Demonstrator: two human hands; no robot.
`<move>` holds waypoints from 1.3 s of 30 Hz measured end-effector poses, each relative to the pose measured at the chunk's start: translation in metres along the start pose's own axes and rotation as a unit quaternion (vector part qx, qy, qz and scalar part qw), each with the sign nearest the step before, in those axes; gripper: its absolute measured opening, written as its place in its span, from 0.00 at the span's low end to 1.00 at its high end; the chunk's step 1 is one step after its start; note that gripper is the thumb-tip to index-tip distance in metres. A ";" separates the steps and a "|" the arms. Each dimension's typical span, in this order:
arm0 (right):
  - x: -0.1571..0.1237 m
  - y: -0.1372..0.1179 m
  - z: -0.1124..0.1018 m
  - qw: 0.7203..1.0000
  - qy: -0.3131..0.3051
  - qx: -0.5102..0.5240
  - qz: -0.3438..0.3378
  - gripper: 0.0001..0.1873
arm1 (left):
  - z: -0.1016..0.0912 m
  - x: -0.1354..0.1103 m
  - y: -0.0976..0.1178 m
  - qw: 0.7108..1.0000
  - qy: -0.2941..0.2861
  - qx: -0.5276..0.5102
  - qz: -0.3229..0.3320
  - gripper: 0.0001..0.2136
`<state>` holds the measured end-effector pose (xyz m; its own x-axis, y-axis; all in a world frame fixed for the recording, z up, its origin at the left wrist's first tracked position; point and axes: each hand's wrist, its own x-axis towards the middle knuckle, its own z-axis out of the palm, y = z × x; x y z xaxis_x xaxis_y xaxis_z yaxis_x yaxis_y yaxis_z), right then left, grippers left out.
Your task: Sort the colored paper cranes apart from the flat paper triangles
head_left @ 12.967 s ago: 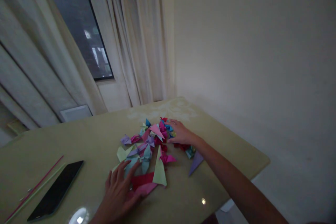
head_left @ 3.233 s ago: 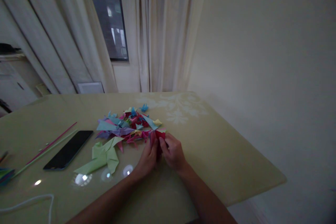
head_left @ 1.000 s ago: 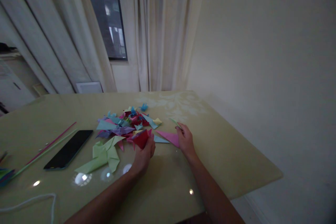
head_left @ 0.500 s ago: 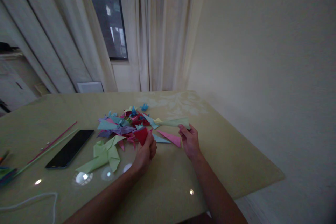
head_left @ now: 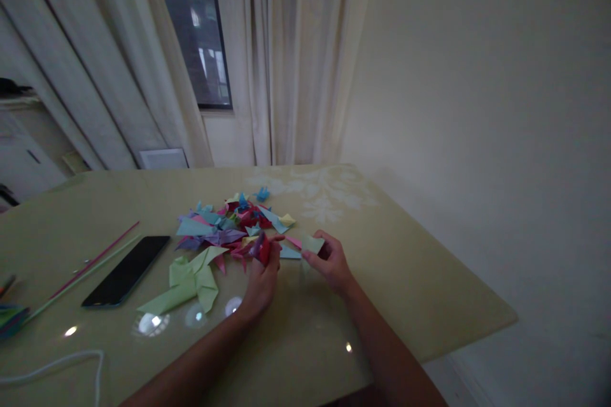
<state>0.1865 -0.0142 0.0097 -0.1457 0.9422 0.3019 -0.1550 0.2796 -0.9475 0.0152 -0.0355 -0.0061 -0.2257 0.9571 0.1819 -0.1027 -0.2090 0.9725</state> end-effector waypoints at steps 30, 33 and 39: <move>0.007 0.026 -0.018 0.873 -0.003 -0.487 0.006 0.14 | 0.006 0.006 -0.019 0.978 -0.090 -0.107 -0.154 0.28; 0.008 0.025 -0.015 0.877 0.005 -0.481 -0.001 0.10 | 0.005 0.005 -0.020 0.976 -0.093 -0.113 -0.160 0.28; 0.013 0.018 -0.017 0.935 0.097 -0.337 -0.043 0.12 | 0.008 0.004 -0.018 0.979 -0.079 -0.111 -0.150 0.30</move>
<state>0.1983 0.0060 -0.0054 0.0295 0.9080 0.4180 0.5036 0.3477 -0.7909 0.0235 -0.0259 -0.0216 -0.0025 0.9975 -0.0706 -0.3540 0.0652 0.9330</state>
